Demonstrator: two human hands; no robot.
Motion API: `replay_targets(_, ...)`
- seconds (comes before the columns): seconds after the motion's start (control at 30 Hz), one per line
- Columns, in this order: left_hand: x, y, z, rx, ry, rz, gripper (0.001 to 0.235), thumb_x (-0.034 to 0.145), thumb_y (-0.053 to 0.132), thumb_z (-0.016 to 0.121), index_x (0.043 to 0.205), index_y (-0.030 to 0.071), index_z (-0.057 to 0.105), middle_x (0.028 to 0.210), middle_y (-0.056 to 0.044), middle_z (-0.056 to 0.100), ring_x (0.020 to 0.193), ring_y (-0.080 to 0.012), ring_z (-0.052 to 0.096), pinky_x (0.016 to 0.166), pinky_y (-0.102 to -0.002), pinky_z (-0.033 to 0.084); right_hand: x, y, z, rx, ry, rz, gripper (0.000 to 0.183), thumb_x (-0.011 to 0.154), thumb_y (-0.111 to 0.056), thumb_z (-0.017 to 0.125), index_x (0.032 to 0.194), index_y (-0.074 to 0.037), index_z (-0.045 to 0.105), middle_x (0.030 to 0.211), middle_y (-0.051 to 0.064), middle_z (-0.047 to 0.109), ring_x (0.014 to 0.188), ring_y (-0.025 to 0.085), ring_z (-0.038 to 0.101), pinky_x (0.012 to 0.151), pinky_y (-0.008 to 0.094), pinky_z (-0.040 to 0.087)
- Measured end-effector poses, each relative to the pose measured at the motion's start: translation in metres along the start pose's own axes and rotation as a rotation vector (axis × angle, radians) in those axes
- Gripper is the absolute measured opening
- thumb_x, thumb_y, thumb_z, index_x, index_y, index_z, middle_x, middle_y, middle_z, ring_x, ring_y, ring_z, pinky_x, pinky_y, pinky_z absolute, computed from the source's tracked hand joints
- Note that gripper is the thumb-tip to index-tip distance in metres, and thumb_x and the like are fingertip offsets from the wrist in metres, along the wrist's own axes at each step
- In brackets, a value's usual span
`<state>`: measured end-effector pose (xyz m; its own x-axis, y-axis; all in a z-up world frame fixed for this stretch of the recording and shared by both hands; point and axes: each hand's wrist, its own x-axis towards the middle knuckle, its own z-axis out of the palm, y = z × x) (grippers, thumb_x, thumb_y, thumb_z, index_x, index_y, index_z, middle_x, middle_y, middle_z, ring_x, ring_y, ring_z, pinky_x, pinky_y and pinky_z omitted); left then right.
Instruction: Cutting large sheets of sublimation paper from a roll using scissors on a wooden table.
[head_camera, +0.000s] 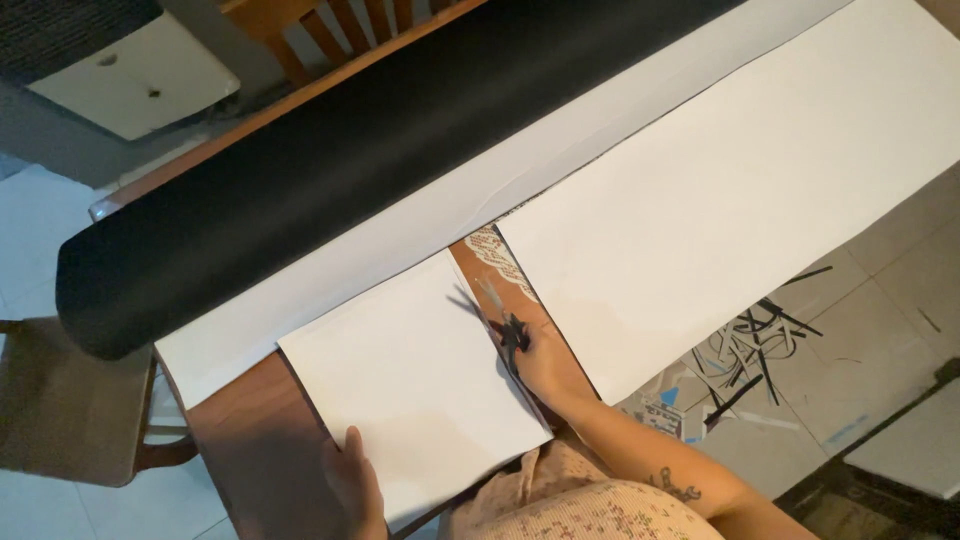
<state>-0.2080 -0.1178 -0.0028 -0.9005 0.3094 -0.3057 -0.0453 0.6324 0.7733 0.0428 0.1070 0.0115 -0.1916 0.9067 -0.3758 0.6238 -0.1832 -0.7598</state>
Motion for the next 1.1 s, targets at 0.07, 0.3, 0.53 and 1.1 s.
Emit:
replay_targets(0.07,0.015,-0.016,0.001,0.026,-0.023,0.014,0.036,0.098,0.032,0.059,0.095,-0.003,0.061,0.088,-0.019,0.066,0.079,-0.0339,0.06,0.071,-0.047,0.044,0.002,-0.013,-0.004,-0.111,-0.026,0.025,0.013,0.081,-0.025,0.065,0.081,-0.013,0.06,0.077,0.008,0.069,0.072,0.026,0.066,0.061,0.039,0.043)
replay_targets(0.3,0.029,-0.033,-0.013,0.188,0.064,0.009,0.041,0.098,0.035,0.062,0.099,-0.005,0.065,0.096,-0.023,0.07,0.088,-0.0435,0.064,0.078,-0.052,0.046,-0.005,-0.032,-0.019,-0.022,-0.13,-0.05,0.012,0.079,-0.004,0.058,0.075,-0.016,0.059,0.071,0.002,0.071,0.055,0.016,0.055,0.052,0.034,0.037)
replay_targets(0.53,0.051,-0.064,-0.017,0.35,0.215,0.166,0.042,0.1,0.036,0.065,0.101,-0.006,0.069,0.099,-0.027,0.071,0.092,-0.0489,0.064,0.081,-0.055,0.047,0.06,0.011,-0.183,0.298,-0.095,-0.244,0.021,0.082,0.012,0.07,0.085,-0.009,0.067,0.09,0.001,0.072,0.091,0.013,0.067,0.093,0.027,0.051)
replay_targets(1.1,-0.135,0.123,0.262,-0.437,-0.41,-0.033,0.069,0.107,0.051,0.042,0.148,-0.004,0.048,0.148,-0.032,0.051,0.139,-0.0459,0.048,0.113,-0.05,0.044,0.168,0.131,-0.278,0.234,0.088,-0.122,0.026,0.072,-0.009,0.091,0.09,-0.009,0.071,0.077,0.011,0.071,0.073,0.023,0.067,0.071,0.03,0.05)
